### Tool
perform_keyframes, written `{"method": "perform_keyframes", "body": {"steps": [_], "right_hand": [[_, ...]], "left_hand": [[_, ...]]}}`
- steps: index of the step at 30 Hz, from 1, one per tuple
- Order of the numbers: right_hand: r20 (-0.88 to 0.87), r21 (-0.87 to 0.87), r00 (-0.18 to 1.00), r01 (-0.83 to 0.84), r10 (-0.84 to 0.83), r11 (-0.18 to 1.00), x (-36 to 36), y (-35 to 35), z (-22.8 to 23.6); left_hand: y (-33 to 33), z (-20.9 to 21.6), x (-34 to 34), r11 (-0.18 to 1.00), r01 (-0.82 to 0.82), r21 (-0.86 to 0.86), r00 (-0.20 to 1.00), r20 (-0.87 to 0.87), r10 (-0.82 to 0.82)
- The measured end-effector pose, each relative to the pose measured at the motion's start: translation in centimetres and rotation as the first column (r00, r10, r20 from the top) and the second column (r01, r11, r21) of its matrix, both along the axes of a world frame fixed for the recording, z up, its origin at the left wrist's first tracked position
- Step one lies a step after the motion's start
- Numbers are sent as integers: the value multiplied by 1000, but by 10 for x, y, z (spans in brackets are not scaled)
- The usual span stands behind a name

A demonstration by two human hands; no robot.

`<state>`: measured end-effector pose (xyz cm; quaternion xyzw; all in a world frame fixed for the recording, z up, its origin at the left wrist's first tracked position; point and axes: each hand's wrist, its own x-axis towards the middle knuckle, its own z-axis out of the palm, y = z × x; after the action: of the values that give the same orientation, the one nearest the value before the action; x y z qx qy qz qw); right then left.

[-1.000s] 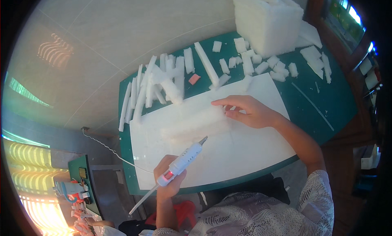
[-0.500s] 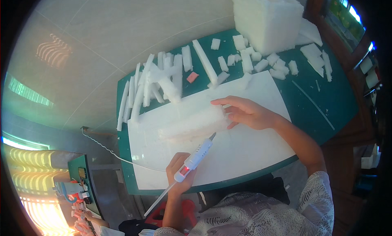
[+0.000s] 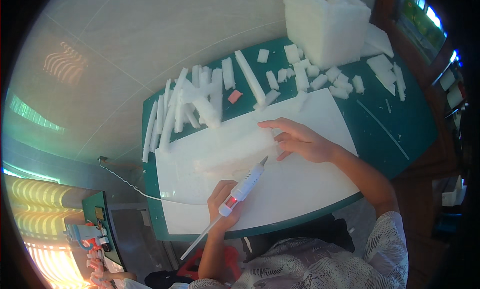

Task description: Assembling and gluing together white foam pieces using a hot glue gun.

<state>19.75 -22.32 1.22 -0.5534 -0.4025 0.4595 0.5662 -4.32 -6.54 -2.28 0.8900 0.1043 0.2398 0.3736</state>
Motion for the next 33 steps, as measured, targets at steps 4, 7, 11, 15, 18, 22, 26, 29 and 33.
{"method": "perform_keyframes", "body": {"steps": [4, 7, 11, 15, 18, 22, 26, 29, 33], "right_hand": [[-3, 1, 1000, 11, -11, 1000, 0, -1, -2], [-8, 2, 1000, 12, -12, 1000, 0, 0, -2], [-1, -7, 1000, 11, -11, 1000, 0, 0, -3], [-16, -8, 1000, 10, -10, 1000, 1, 0, -4], [12, 19, 1000, 28, -28, 999, 2, 0, -7], [19, 29, 999, 33, -33, 999, 2, 0, -8], [25, 23, 999, 26, -26, 999, 1, 0, -8], [22, 18, 999, 25, -25, 1000, 1, 1, -8], [33, 1, 999, 27, -27, 1000, 1, 0, -8]], "left_hand": [[0, -1, 7, 999, 22, 25, 1000, 6, -22], [4, -3, 9, 996, 40, 76, 999, 6, -40], [4, -5, 9, 996, 42, 82, 999, -21, -40], [4, -8, 11, 995, 58, 79, 998, -16, -57], [2, -9, 12, 995, 47, 82, 998, -47, -44], [4, -12, 11, 997, 49, 65, 997, -69, -45], [5, -12, 10, 996, 62, 68, 996, -74, -57], [4, -11, 9, 997, 61, 55, 995, -85, -56], [5, -9, 10, 994, 87, 61, 993, -81, -82]]}}
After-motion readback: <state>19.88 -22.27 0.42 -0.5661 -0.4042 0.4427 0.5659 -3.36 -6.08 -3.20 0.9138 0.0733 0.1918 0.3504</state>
